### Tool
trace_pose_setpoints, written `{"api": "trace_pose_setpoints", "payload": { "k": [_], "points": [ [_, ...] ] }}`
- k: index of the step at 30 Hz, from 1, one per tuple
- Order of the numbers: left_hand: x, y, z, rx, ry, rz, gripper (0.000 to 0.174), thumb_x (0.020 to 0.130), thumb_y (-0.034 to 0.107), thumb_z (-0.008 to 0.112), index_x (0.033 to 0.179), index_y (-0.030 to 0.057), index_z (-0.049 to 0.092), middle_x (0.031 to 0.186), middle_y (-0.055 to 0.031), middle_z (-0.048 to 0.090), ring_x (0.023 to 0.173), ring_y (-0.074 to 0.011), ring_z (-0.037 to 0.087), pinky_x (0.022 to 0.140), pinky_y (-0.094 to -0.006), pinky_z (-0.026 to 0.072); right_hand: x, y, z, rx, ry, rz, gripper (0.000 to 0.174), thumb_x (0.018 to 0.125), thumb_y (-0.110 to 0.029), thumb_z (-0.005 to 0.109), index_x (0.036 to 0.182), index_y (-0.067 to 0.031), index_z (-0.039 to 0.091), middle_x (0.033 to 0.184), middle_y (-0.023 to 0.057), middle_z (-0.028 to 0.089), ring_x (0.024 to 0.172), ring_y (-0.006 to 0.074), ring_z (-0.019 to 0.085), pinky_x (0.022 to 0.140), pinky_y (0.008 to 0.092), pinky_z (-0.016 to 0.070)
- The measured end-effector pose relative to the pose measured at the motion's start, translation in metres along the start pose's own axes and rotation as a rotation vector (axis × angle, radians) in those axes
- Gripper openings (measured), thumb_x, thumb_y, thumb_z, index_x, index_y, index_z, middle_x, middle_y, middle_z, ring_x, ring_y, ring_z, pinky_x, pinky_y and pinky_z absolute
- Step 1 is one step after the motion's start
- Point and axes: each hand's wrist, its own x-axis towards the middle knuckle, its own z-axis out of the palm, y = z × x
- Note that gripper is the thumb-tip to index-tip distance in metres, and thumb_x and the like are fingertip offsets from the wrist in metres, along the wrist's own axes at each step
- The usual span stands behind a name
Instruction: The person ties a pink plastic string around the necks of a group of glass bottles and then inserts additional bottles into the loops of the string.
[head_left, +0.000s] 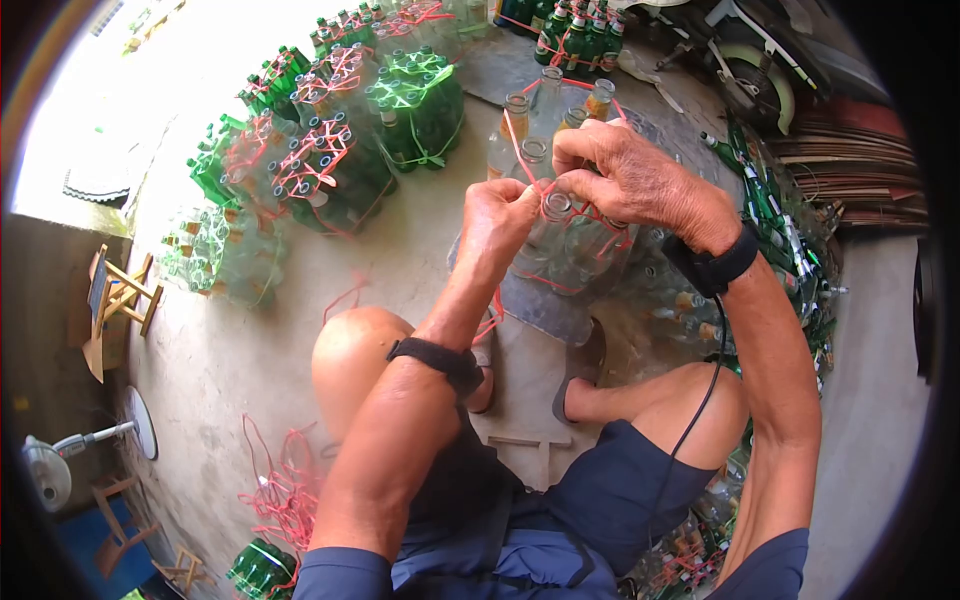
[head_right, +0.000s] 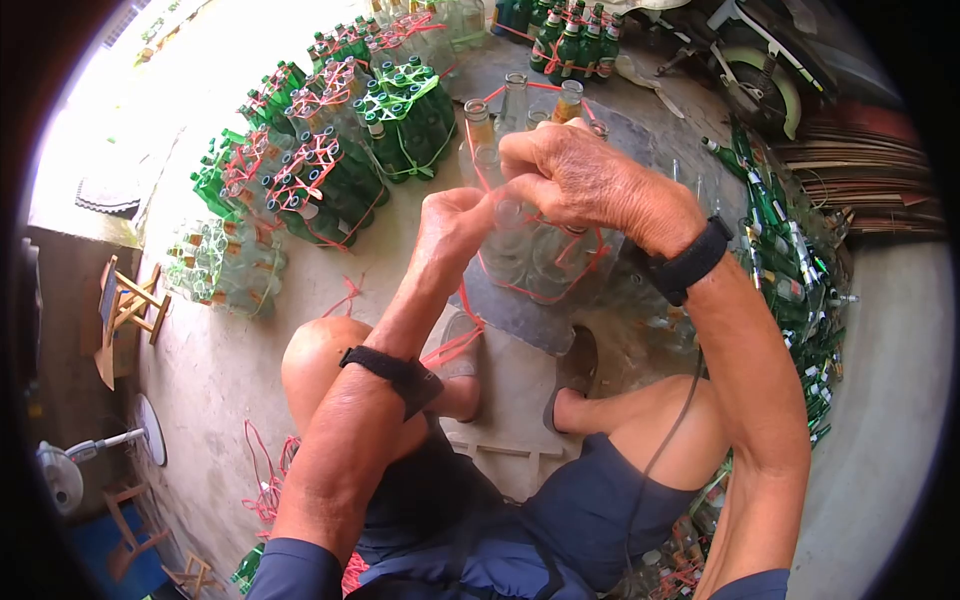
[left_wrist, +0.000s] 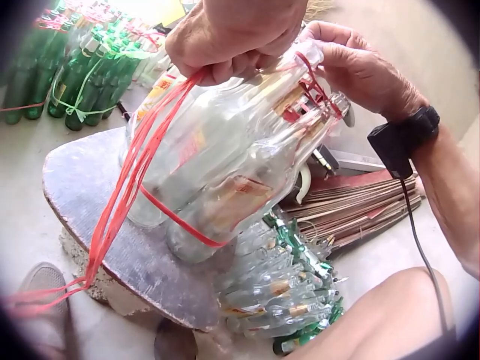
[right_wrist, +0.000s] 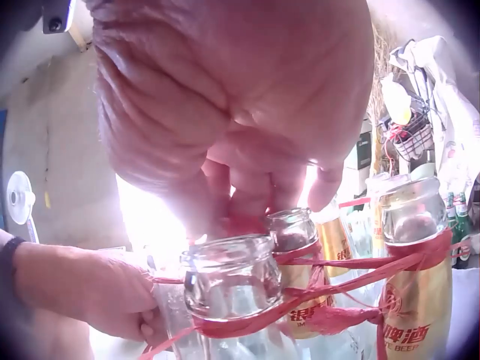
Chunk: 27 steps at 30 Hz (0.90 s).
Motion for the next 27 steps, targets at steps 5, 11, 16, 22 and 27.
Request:
{"api": "trace_pose_setpoints", "payload": {
  "k": [5,11,16,22,27],
  "points": [
    [0.001,0.005,-0.001,0.016,-0.034,-0.032,0.047,0.096,0.039,0.079,0.095,-0.0081,0.078,0.082,-0.0041,0.074,0.072,-0.0087,0.062,0.061,-0.0280,0.0494,0.004,0.004,0.007,-0.136,0.079,-0.104,0.015,0.093,-0.018,0.070,0.090,-0.0064,0.061,0.083,0.0104,0.062,0.086,0.0330,0.062,0.089,0.0441,0.0440],
    [-0.008,0.023,-0.004,0.112,-0.067,-0.019,0.045,0.100,0.038,0.073,0.098,-0.0064,0.079,0.079,-0.0010,0.071,0.070,-0.0063,0.057,0.058,-0.0274,0.0456,0.001,-0.006,-0.006,-0.334,0.134,-0.164,0.008,0.087,-0.013,0.068,0.089,-0.0079,0.062,0.081,0.0088,0.064,0.088,0.0322,0.061,0.089,0.0449,0.0436],
    [-0.005,0.019,-0.003,0.073,-0.065,0.013,0.036,0.101,0.029,0.067,0.098,-0.0052,0.080,0.077,0.0020,0.068,0.067,-0.0050,0.053,0.057,-0.0257,0.0414,-0.008,-0.010,-0.010,-0.442,0.106,-0.135,0.009,0.083,-0.012,0.064,0.086,-0.0065,0.070,0.076,0.0162,0.067,0.089,0.0380,0.068,0.084,0.0477,0.0465],
    [-0.005,0.016,-0.003,0.084,-0.068,0.058,0.032,0.099,0.020,0.060,0.095,-0.0047,0.080,0.076,0.0036,0.066,0.064,-0.0034,0.050,0.055,-0.0243,0.0368,-0.018,-0.007,-0.023,-0.428,0.137,-0.027,0.007,0.082,-0.012,0.067,0.084,-0.0064,0.070,0.080,0.0147,0.071,0.087,0.0351,0.069,0.085,0.0468,0.0458],
    [-0.003,0.012,0.000,0.046,-0.065,0.113,0.035,0.101,0.024,0.063,0.092,-0.0059,0.077,0.070,0.0032,0.062,0.064,-0.0047,0.049,0.055,-0.0279,0.0380,-0.021,0.003,-0.014,-0.528,0.273,-0.114,0.008,0.082,-0.011,0.068,0.080,-0.0064,0.062,0.079,0.0096,0.067,0.082,0.0338,0.061,0.080,0.0457,0.0442]
  ]
}}
